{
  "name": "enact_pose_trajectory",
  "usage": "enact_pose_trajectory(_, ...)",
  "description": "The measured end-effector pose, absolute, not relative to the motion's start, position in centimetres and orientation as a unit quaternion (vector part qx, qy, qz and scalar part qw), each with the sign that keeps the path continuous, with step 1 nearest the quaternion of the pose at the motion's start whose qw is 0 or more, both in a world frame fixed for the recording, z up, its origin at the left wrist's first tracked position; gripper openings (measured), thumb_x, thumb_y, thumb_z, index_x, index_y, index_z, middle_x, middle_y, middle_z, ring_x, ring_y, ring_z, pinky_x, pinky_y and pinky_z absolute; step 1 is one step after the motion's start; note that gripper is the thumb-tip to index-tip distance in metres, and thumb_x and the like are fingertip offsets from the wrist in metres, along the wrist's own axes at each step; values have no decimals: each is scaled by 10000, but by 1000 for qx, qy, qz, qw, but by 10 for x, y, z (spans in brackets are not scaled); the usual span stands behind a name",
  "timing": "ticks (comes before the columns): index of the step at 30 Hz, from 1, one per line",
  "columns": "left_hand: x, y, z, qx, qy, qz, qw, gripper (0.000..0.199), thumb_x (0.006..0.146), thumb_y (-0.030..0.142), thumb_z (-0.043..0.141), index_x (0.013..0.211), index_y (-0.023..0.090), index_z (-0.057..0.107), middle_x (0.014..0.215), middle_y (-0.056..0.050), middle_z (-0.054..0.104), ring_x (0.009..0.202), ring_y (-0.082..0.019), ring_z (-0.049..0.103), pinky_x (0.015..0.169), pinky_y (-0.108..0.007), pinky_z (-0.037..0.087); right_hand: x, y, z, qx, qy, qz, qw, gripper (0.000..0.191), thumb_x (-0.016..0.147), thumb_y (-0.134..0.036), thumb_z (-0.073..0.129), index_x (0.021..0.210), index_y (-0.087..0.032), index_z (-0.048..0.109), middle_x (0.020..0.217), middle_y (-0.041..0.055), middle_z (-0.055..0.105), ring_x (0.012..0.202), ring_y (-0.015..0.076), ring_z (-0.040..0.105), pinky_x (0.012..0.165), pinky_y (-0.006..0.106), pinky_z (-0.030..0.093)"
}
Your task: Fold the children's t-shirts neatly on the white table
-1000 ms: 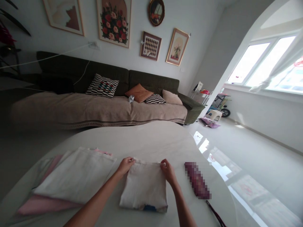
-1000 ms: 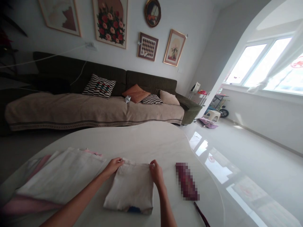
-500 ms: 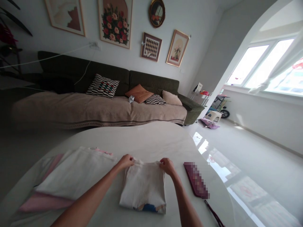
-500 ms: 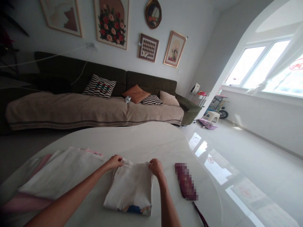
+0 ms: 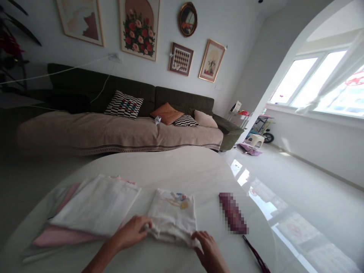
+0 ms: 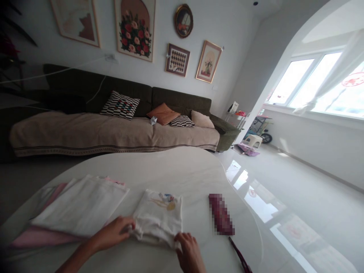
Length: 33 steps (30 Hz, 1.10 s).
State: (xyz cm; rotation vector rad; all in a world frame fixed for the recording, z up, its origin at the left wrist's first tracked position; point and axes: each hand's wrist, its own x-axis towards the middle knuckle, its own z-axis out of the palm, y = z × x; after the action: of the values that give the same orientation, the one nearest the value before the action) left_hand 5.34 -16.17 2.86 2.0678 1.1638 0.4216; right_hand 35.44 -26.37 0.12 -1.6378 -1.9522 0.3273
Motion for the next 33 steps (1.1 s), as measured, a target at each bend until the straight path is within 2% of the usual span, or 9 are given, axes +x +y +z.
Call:
enact_pose_trajectory(4,63,-149,28,807,456,177,332,281,799,279,431,986,217,632,1047,-20,662,1012,-174,577,908,-280,406,346,-253,-4,-605,-722,176,287,207,834,-183,403,843,-212,607,820,36,661,779,147,615,727,245,472)
enact_pose_trajectory(7,103,-122,27,830,455,228,227,411,861,276,325,1209,167,516,1311,-77,495,1236,-186,403,1029,-333,310,324,-208,13,-615,-715,124,309,334,884,-202,289,1018,-175,594,1135,108,598,1044,171,557,883,298,435)
enact_pose_trajectory(11,143,-105,-9,857,464,163,156,585,844,474,385,1340,164,365,1442,-122,292,1338,-276,192,1069,-469,215,304,-159,0,-632,-745,82,196,467,891,-340,337,1332,-189,371,1423,80,323,1330,222,225,1045,426,264)
enact_pose_trajectory(16,142,-99,-31,851,478,127,176,628,788,581,443,1342,302,346,1483,-95,176,1347,-317,116,1064,-531,143,313,-142,-27,-715,-687,98,79,619,869,-468,351,1397,-170,230,1459,109,223,1347,269,142,1057,457,186)
enact_pose_trajectory(19,137,-86,-14,855,461,96,220,619,716,508,587,1286,322,432,1446,-95,287,1325,-331,202,1042,-533,212,316,-127,-18,-711,-690,119,63,528,860,-332,393,1368,-225,297,1430,96,309,1327,280,200,1019,477,212)
enact_pose_trajectory(22,130,-86,4,846,474,113,217,526,787,398,528,1290,270,440,1396,-109,382,1303,-290,286,1037,-497,262,318,-109,-6,-686,-712,131,65,432,827,-222,428,1249,-312,444,1300,43,492,1220,230,386,951,404,295)
enact_pose_trajectory(27,99,-149,-6,818,496,238,169,445,872,275,372,1312,214,406,1351,-88,450,1257,-184,386,1039,-369,335,339,-86,1,-694,-696,166,77,293,721,-251,582,1014,-241,584,930,23,671,863,161,594,719,231,384)
enact_pose_trajectory(30,61,-189,-32,825,478,278,121,437,844,273,440,1280,307,436,1303,-26,511,1201,-187,460,993,-372,401,366,-92,1,-742,-642,161,104,168,775,-249,506,899,-187,600,894,62,677,832,168,610,657,219,383)
enact_pose_trajectory(33,16,-212,-60,823,476,307,48,439,815,241,481,1242,341,474,1237,10,572,1139,-173,522,932,-317,457,386,-127,-3,-805,-563,130,137,253,845,-273,360,885,-142,573,920,148,663,843,213,619,636,255,396)
